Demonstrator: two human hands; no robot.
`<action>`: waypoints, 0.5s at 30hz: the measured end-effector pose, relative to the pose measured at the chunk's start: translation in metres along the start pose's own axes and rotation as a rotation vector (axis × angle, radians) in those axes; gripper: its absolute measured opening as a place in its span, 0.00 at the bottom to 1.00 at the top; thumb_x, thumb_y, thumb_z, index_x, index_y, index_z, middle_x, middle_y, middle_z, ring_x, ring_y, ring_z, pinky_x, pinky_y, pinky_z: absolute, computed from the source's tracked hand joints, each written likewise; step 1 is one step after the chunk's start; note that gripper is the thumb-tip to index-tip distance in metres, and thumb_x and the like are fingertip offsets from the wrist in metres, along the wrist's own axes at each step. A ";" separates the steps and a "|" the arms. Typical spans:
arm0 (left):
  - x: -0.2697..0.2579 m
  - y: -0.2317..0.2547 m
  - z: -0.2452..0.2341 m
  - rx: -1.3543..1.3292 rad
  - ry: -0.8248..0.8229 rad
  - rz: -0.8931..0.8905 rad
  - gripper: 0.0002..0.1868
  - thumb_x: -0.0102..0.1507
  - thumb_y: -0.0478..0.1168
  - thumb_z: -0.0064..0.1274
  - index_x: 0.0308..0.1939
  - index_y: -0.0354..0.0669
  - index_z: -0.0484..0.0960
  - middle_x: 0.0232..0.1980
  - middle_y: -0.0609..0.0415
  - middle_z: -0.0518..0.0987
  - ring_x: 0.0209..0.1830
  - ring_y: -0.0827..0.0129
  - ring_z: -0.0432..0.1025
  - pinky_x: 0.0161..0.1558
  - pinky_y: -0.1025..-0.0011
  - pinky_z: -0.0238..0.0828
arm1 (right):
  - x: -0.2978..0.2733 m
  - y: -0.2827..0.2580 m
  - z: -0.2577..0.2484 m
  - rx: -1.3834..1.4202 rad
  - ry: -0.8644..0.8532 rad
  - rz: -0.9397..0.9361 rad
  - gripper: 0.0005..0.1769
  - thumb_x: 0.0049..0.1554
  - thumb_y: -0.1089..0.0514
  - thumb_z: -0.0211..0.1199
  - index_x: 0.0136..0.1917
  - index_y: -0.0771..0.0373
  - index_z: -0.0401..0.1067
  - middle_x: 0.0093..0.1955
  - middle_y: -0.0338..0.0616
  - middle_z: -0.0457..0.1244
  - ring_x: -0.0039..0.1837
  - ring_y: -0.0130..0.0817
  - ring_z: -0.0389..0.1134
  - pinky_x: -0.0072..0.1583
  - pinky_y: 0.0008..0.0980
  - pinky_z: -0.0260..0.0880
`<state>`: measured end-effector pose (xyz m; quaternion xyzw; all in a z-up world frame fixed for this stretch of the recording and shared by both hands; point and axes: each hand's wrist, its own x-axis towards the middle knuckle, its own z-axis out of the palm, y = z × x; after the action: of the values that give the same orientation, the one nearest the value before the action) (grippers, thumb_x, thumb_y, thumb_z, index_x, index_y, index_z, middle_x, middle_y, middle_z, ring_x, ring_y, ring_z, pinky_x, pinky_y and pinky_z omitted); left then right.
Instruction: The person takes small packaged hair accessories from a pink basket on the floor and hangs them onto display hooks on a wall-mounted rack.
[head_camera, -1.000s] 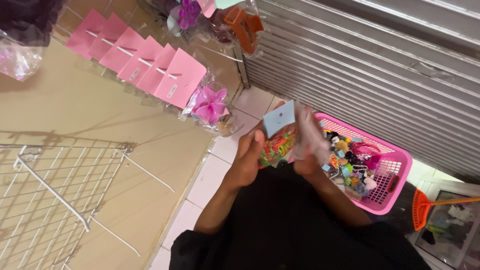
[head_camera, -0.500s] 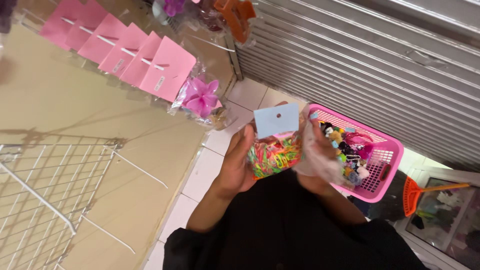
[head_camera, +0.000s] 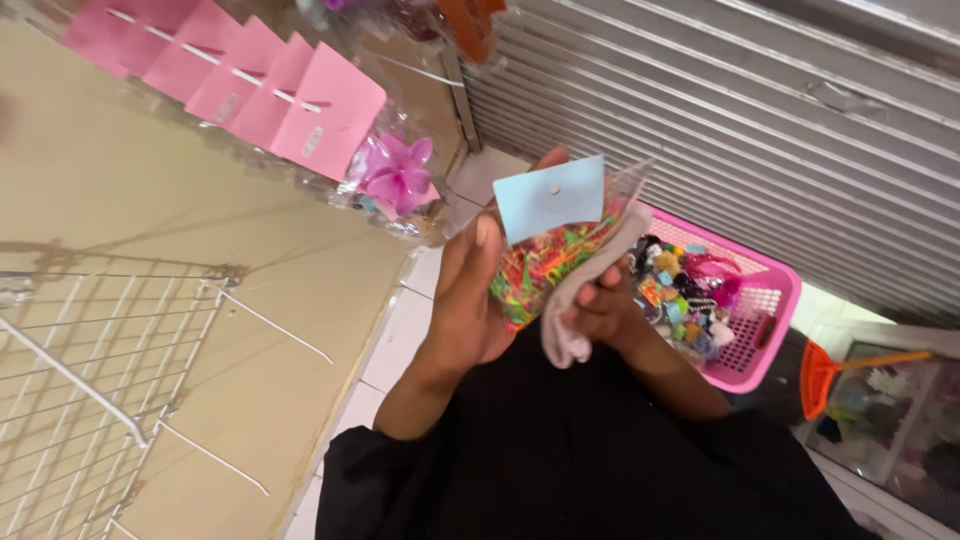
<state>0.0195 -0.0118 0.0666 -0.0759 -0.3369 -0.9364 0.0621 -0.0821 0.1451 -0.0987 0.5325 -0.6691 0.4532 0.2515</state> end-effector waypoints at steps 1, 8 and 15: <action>-0.001 0.004 0.002 0.034 -0.012 0.020 0.39 0.79 0.59 0.33 0.83 0.33 0.46 0.73 0.34 0.67 0.67 0.51 0.69 0.69 0.57 0.67 | 0.002 0.000 -0.003 0.092 0.036 0.036 0.23 0.70 0.55 0.58 0.75 0.61 0.61 0.79 0.54 0.53 0.82 0.51 0.51 0.83 0.53 0.46; 0.026 -0.018 0.012 0.747 0.099 0.263 0.39 0.78 0.64 0.25 0.80 0.36 0.48 0.84 0.45 0.51 0.83 0.60 0.56 0.81 0.61 0.60 | 0.001 -0.017 0.022 0.250 0.227 0.446 0.22 0.71 0.55 0.58 0.75 0.61 0.61 0.80 0.54 0.53 0.82 0.51 0.51 0.83 0.53 0.46; 0.033 -0.006 -0.010 0.139 0.126 0.052 0.38 0.78 0.60 0.29 0.84 0.38 0.51 0.74 0.40 0.67 0.65 0.57 0.70 0.62 0.62 0.73 | -0.033 0.004 0.015 -0.005 -0.047 -0.151 0.14 0.69 0.58 0.65 0.67 0.53 0.72 0.73 0.43 0.64 0.80 0.41 0.59 0.82 0.46 0.52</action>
<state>-0.0149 -0.0159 0.0608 -0.0211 -0.3945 -0.9117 0.1127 -0.0734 0.1479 -0.1336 0.5912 -0.6340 0.4187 0.2707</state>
